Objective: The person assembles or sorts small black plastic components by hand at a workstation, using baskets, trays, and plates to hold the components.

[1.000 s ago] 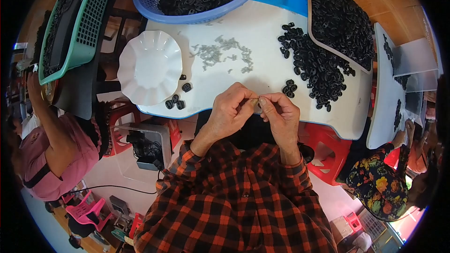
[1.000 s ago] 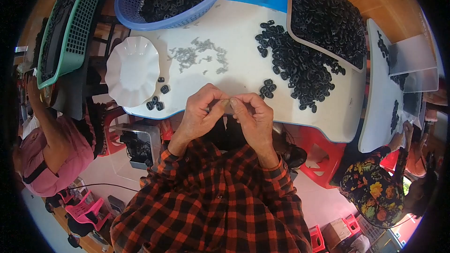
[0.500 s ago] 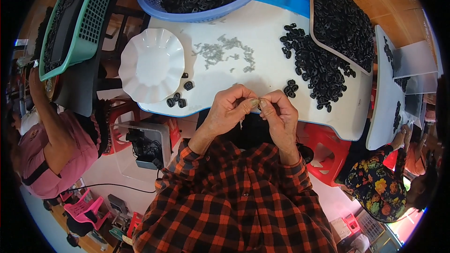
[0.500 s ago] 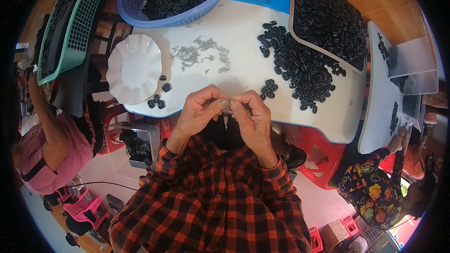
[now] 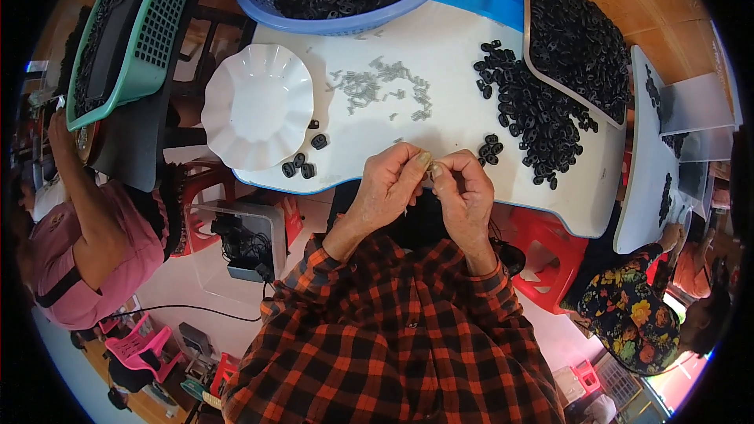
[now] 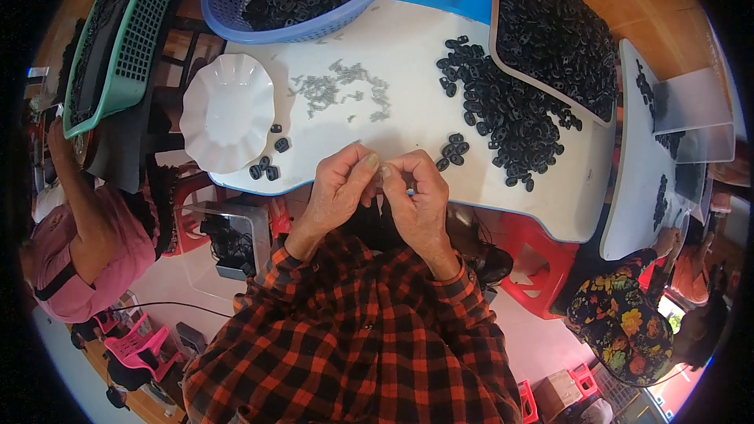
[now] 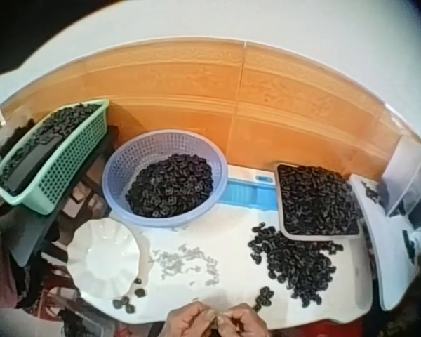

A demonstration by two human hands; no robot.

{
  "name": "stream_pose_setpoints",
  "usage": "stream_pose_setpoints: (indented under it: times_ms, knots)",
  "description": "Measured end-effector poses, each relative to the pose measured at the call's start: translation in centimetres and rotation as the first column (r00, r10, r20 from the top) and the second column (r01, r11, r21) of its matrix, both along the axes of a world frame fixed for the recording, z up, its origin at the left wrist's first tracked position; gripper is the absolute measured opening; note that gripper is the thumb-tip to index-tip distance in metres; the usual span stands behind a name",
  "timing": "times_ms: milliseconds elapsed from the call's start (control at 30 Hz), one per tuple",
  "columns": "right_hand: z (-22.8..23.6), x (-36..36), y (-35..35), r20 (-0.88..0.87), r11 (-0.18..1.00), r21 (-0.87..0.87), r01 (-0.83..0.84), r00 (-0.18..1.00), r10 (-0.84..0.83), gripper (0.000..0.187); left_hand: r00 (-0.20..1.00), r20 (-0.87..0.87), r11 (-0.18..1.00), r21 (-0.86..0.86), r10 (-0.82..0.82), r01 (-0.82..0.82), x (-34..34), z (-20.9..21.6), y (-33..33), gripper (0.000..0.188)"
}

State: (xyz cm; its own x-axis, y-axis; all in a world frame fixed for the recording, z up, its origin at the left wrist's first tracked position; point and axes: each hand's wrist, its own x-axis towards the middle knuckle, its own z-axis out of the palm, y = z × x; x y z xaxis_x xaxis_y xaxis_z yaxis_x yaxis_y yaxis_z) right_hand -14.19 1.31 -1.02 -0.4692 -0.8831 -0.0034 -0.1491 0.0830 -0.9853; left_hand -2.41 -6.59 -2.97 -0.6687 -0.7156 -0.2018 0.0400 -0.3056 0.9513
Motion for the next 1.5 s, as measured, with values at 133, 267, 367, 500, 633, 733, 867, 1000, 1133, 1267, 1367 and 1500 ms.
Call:
stream_pose_setpoints:
  times_ms: [133, 267, 367, 500, 633, 733, 867, 1000, 1133, 1267, 1367, 1500]
  knots:
    - [0.5, 0.1, -0.1, 0.186, 0.999, 0.048, 0.02, 0.982, -0.029, 0.007, 0.998, -0.014, 0.998, -0.033, 0.06, -0.061, -0.2, -0.1, 0.3, 0.021]
    - [0.1, -0.4, 0.0, 0.248, 0.997, 0.081, -0.014, 0.969, -0.007, 0.008, 0.997, -0.031, 0.991, -0.115, 0.065, -0.068, -0.3, -0.4, 0.4, 0.02]
    - [-0.2, -0.3, -0.1, 0.219, 0.998, 0.048, -0.036, 0.975, 0.024, 0.008, 0.996, -0.009, 0.989, -0.12, 0.087, -0.087, -0.1, -0.2, 0.5, 0.021]
    - [-0.5, 0.0, -0.4, 0.147, 1.0, -0.015, -0.027, 0.989, 0.029, 0.006, 0.995, 0.01, 0.995, -0.023, 0.098, -0.097, -0.1, 0.3, 0.4, 0.022]
    - [-0.6, 0.0, -0.9, -0.089, 0.996, -0.062, -0.057, 0.995, 0.051, 0.004, 0.993, 0.053, 0.992, -0.065, 0.107, -0.104, 0.2, 0.2, 0.0, 0.017]
    - [-0.5, 0.1, -1.1, -0.149, 0.999, -0.018, -0.046, 0.988, 0.042, 0.005, 0.945, 0.104, 0.747, -0.642, 0.309, -0.173, 0.4, -0.5, -1.5, 0.007]
    - [-0.9, 0.1, -1.1, -0.12, 0.998, 0.055, 0.013, 0.993, -0.006, 0.004, 0.842, 0.115, 0.52, -0.828, 0.528, -0.213, 0.2, -1.1, -4.5, 0.01]
    - [-1.2, -0.3, -1.0, -0.128, 0.996, 0.085, 0.021, 0.992, -0.01, 0.006, 0.799, 0.158, 0.338, -0.939, 0.58, -0.06, -0.1, -1.4, -6.0, 0.015]
    - [-1.1, -0.2, -1.5, -0.19, 0.995, 0.097, 0.036, 0.982, -0.017, 0.006, 0.78, 0.226, 0.285, -0.956, 0.583, 0.064, -0.2, -1.7, -6.3, 0.014]
    - [-1.1, -0.4, -2.6, -0.296, 0.999, 0.043, 0.014, 0.955, -0.001, 0.007, 0.764, 0.27, 0.284, -0.952, 0.587, 0.118, -0.6, -1.6, -6.3, 0.013]
    - [-1.1, -0.4, -3.1, -0.419, 0.999, 0.034, 0.019, 0.908, -0.003, 0.01, 0.764, 0.276, 0.205, -0.96, 0.583, 0.191, -0.8, -1.5, -6.6, 0.011]
    - [-1.1, -0.4, -3.1, -0.429, 0.999, 0.031, 0.025, 0.903, -0.009, 0.012, 0.765, 0.302, 0.222, -0.952, 0.568, 0.211, -0.7, -1.5, -6.7, 0.011]
